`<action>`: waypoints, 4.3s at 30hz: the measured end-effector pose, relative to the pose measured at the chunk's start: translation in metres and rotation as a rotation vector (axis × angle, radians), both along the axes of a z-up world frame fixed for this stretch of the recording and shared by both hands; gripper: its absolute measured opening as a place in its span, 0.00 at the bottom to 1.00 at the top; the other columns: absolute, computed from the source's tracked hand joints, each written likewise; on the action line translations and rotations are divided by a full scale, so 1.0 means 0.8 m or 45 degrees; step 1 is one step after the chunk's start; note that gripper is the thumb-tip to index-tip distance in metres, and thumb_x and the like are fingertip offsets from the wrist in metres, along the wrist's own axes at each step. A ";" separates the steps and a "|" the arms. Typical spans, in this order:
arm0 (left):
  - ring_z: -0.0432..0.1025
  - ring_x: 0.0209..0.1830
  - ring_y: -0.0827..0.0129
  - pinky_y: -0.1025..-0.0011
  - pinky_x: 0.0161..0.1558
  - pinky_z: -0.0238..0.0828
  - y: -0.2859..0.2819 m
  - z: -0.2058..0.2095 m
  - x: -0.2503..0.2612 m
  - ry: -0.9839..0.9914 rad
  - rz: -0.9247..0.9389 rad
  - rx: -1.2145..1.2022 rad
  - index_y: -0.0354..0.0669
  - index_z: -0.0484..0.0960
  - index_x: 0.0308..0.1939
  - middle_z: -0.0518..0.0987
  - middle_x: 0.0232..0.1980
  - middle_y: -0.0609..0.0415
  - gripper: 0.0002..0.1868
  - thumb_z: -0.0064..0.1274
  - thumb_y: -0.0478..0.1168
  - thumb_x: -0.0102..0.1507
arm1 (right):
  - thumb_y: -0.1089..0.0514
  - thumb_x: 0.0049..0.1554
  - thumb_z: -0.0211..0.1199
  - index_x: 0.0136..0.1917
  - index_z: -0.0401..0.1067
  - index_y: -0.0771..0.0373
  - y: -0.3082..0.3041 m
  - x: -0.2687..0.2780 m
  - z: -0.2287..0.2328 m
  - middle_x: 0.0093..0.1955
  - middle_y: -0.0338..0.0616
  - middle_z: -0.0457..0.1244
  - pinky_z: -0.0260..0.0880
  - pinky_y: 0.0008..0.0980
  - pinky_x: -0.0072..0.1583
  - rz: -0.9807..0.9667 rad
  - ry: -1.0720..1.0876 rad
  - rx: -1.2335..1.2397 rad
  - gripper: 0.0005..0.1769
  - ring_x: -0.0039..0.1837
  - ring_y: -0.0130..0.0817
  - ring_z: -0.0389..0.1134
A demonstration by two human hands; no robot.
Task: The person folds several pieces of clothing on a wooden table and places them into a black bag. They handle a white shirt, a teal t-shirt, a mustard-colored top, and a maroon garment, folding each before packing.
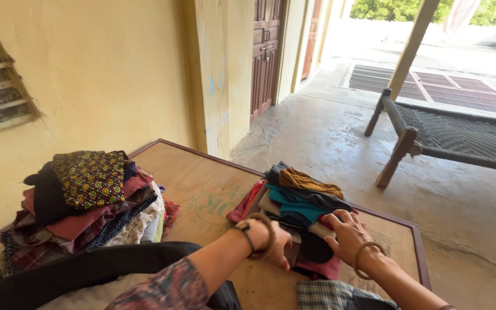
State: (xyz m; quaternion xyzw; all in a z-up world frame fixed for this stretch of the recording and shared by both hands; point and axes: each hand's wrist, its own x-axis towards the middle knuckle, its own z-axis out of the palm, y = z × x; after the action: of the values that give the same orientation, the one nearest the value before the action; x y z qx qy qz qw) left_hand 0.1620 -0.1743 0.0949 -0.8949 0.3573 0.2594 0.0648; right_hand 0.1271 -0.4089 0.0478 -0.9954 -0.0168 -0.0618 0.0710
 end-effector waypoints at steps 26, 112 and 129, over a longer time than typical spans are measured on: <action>0.75 0.59 0.65 0.66 0.61 0.70 -0.014 -0.114 0.140 0.347 1.190 -1.416 0.41 0.78 0.62 0.83 0.58 0.48 0.32 0.62 0.53 0.58 | 0.42 0.49 0.69 0.78 0.53 0.38 -0.068 0.123 -0.077 0.80 0.60 0.46 0.57 0.55 0.71 -0.113 -0.425 0.179 0.47 0.78 0.63 0.50; 0.75 0.59 0.63 0.51 0.59 0.74 0.098 0.082 0.132 0.503 1.556 -1.390 0.56 0.78 0.63 0.80 0.63 0.55 0.25 0.49 0.56 0.64 | 0.39 0.60 0.60 0.72 0.71 0.40 -0.127 0.133 0.069 0.76 0.41 0.61 0.61 0.52 0.74 -0.423 0.453 -0.313 0.27 0.77 0.46 0.59; 0.74 0.48 0.67 0.61 0.44 0.73 0.006 0.058 0.113 0.494 1.160 -0.921 0.52 0.75 0.65 0.81 0.55 0.56 0.30 0.53 0.58 0.62 | 0.44 0.58 0.64 0.72 0.69 0.43 -0.068 0.134 0.016 0.78 0.48 0.52 0.51 0.62 0.75 -0.320 0.329 -0.112 0.28 0.81 0.49 0.49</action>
State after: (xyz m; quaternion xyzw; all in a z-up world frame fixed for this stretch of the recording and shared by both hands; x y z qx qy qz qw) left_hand 0.2527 -0.1693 0.1413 -0.8593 0.0094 0.2816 -0.4268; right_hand 0.2347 -0.4636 0.0606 -0.9915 0.1145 0.0591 0.0207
